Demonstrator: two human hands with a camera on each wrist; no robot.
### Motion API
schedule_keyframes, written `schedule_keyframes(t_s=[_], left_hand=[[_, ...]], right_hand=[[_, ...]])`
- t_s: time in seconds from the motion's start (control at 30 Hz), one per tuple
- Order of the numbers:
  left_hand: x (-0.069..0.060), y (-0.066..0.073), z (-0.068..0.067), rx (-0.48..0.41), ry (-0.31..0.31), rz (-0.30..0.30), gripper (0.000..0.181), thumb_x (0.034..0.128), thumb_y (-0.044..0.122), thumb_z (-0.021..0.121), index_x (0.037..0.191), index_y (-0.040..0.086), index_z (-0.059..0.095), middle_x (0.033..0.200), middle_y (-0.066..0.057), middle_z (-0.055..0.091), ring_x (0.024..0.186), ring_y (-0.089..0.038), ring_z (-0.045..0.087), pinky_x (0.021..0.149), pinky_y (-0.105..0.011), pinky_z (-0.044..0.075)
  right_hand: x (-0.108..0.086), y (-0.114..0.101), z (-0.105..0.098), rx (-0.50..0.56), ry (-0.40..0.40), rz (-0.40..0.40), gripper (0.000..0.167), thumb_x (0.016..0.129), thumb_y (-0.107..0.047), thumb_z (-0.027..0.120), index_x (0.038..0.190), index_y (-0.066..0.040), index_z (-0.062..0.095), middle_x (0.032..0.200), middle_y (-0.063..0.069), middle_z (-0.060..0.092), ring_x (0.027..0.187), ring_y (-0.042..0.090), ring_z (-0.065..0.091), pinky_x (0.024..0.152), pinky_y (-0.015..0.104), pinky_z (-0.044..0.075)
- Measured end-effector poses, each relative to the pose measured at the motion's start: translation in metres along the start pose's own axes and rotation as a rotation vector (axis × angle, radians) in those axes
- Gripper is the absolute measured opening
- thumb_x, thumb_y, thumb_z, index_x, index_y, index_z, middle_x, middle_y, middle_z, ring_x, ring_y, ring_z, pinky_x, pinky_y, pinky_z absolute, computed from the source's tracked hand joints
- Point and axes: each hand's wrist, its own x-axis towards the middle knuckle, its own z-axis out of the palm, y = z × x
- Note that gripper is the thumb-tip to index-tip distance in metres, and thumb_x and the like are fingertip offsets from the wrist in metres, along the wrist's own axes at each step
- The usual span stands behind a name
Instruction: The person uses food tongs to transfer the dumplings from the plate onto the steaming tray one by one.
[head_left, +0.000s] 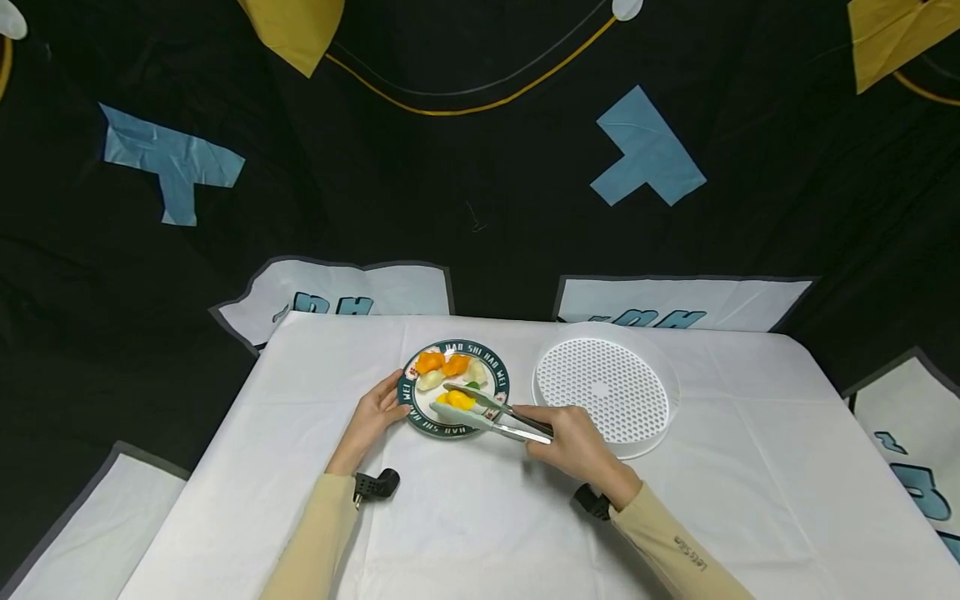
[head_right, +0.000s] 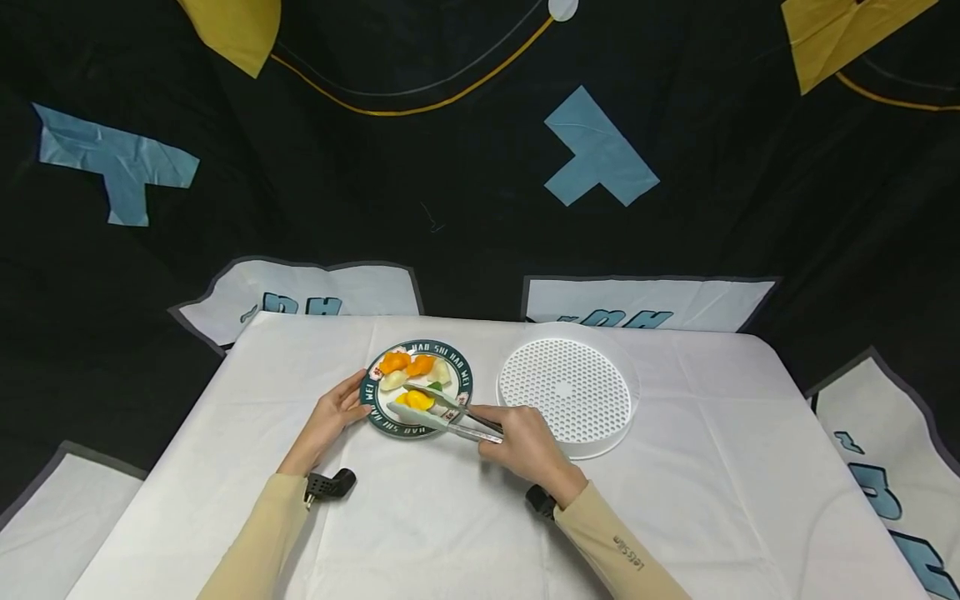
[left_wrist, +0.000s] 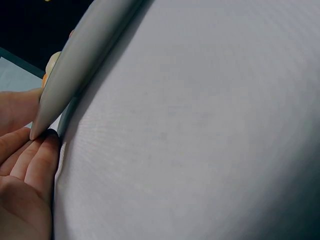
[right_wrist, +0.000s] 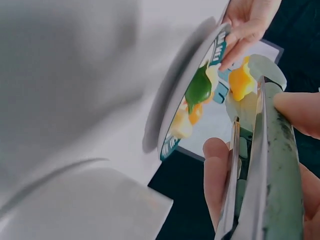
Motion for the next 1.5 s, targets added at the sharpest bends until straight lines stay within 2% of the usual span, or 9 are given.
schedule_keyframes(t_s=[0.53,0.73,0.9,1.0,1.1,1.27,1.5], left_hand=[[0.001,0.0,0.0,-0.004,0.002,0.011,0.07,0.0889,-0.007,0.057,0.15,-0.002,0.022,0.153,-0.022,0.023,0.138,-0.029,0.029,0.107,-0.024,0.035],[-0.001,0.0,-0.001,-0.002,0.001,-0.011,0.07,0.09,-0.004,0.057,0.151,0.0,0.022,0.154,-0.02,0.022,0.139,-0.028,0.028,0.107,-0.023,0.035],[-0.008,0.013,0.001,-0.023,-0.025,-0.029,0.071,0.0898,-0.006,0.056,0.15,-0.003,0.019,0.154,-0.023,0.019,0.139,-0.03,0.026,0.108,-0.027,0.034],[-0.006,0.011,0.001,-0.016,-0.026,-0.024,0.07,0.0901,-0.006,0.056,0.15,-0.003,0.019,0.154,-0.023,0.019,0.139,-0.03,0.026,0.108,-0.027,0.034],[0.0,0.0,-0.001,-0.008,-0.014,-0.013,0.071,0.0903,-0.005,0.057,0.151,-0.001,0.02,0.154,-0.022,0.021,0.139,-0.029,0.027,0.107,-0.024,0.035],[0.001,-0.001,0.0,-0.004,-0.011,0.01,0.07,0.0895,-0.006,0.057,0.15,-0.002,0.021,0.153,-0.023,0.022,0.138,-0.03,0.029,0.106,-0.023,0.036],[0.0,0.0,0.0,-0.001,-0.006,-0.009,0.07,0.09,-0.005,0.057,0.151,0.0,0.022,0.154,-0.02,0.023,0.138,-0.028,0.03,0.105,-0.022,0.036]], right_hand=[[-0.004,0.013,-0.024,0.003,0.029,0.032,0.048,0.068,-0.002,0.069,0.115,-0.005,0.07,0.101,0.009,0.071,0.064,0.012,0.054,0.052,0.018,0.048],[-0.007,0.02,-0.034,-0.016,0.05,0.042,0.047,0.068,-0.002,0.07,0.114,-0.008,0.071,0.101,0.007,0.071,0.064,0.012,0.053,0.051,0.018,0.046],[-0.012,0.03,-0.044,-0.037,0.065,0.066,0.047,0.067,-0.001,0.07,0.114,-0.007,0.071,0.1,0.009,0.071,0.063,0.011,0.051,0.051,0.019,0.045],[-0.016,0.037,-0.049,-0.044,0.076,0.092,0.047,0.068,-0.001,0.071,0.115,-0.006,0.071,0.101,0.01,0.071,0.06,0.01,0.049,0.047,0.019,0.043],[-0.02,0.046,-0.055,-0.046,0.092,0.135,0.048,0.069,-0.001,0.072,0.116,-0.007,0.07,0.102,0.011,0.071,0.056,0.009,0.046,0.043,0.019,0.038],[-0.028,0.059,-0.067,-0.069,0.126,0.2,0.048,0.07,0.0,0.069,0.118,-0.005,0.069,0.105,0.016,0.069,0.052,0.008,0.038,0.041,0.02,0.032],[-0.042,0.077,-0.082,-0.116,0.173,0.266,0.048,0.071,0.002,0.068,0.119,0.0,0.067,0.102,0.024,0.068,0.043,0.007,0.027,0.036,0.021,0.028]])
